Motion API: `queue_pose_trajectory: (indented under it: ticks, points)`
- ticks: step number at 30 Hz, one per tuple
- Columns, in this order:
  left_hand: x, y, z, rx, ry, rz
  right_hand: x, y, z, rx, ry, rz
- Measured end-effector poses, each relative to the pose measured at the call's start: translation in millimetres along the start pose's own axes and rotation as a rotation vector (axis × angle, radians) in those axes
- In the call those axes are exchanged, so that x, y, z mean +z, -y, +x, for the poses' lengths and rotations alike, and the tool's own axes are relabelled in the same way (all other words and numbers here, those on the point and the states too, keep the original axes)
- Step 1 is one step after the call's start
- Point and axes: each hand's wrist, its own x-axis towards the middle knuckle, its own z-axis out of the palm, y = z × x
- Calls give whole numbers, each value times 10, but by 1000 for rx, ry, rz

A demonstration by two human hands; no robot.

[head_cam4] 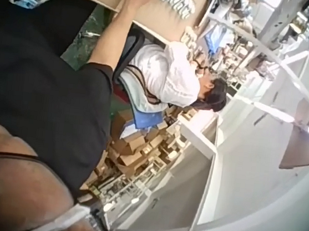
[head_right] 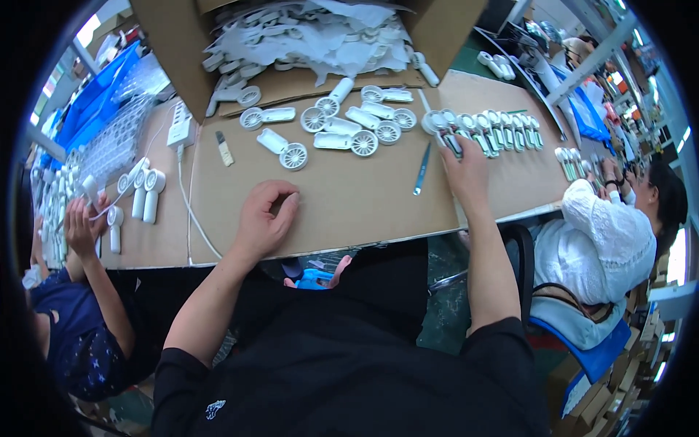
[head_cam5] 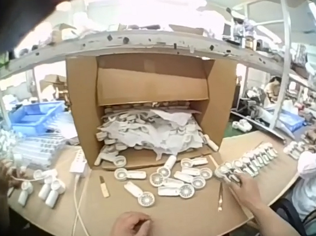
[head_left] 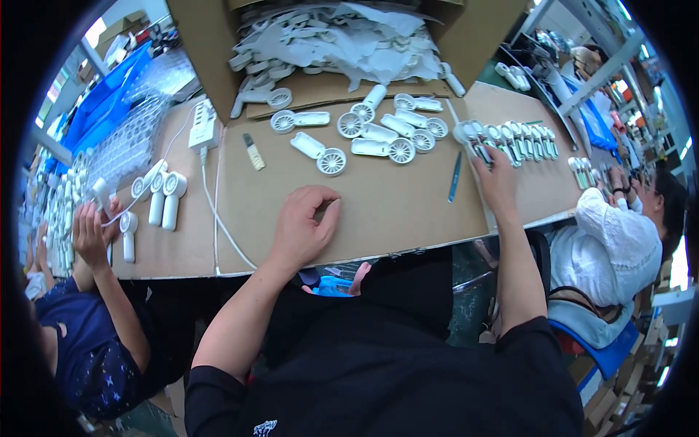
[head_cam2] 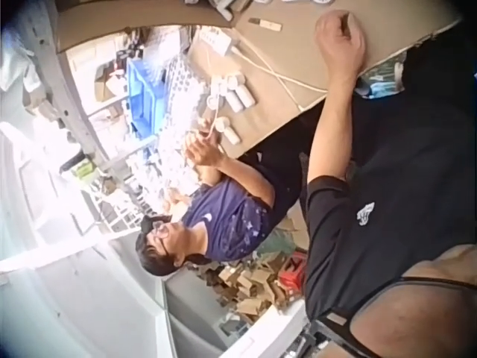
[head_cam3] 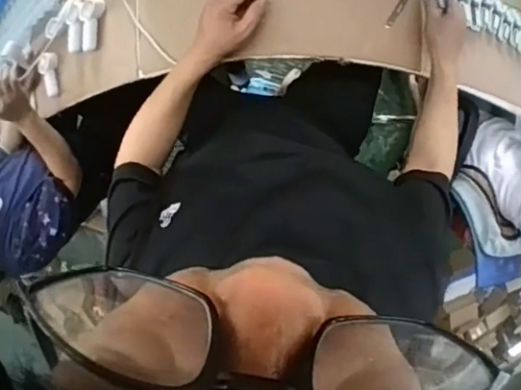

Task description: Assembling components of handheld portable fans at a factory workstation.

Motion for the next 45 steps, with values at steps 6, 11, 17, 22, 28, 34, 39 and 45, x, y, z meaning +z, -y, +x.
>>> queue_pose_trajectory:
  ticks: [6, 11, 17, 22, 28, 34, 39, 45]
  points:
    - [0, -69, -126, 35, -147, -110, 84, 1005, -682, -471, 175, 281]
    - [-76, -60, -172, 147, -93, 57, 428, 1373, -922, -656, 328, 376]
    - [-144, -7, -190, 137, 71, 185, 507, 1416, -926, -426, 557, 568]
    - [-148, -5, -159, 142, 95, 193, 527, 1504, -901, -255, 644, 565]
    - [-134, 19, -152, 147, 92, 201, 568, 1498, -900, -244, 643, 572]
    - [-135, -8, -155, 136, 91, 193, 535, 1533, -983, -423, 442, 551]
    - [-130, 14, -176, 149, 73, 186, 581, 1777, -1045, -443, 290, 599]
    - [-124, 33, -199, 130, 68, 160, 675, 1921, -1087, -372, 388, 540]
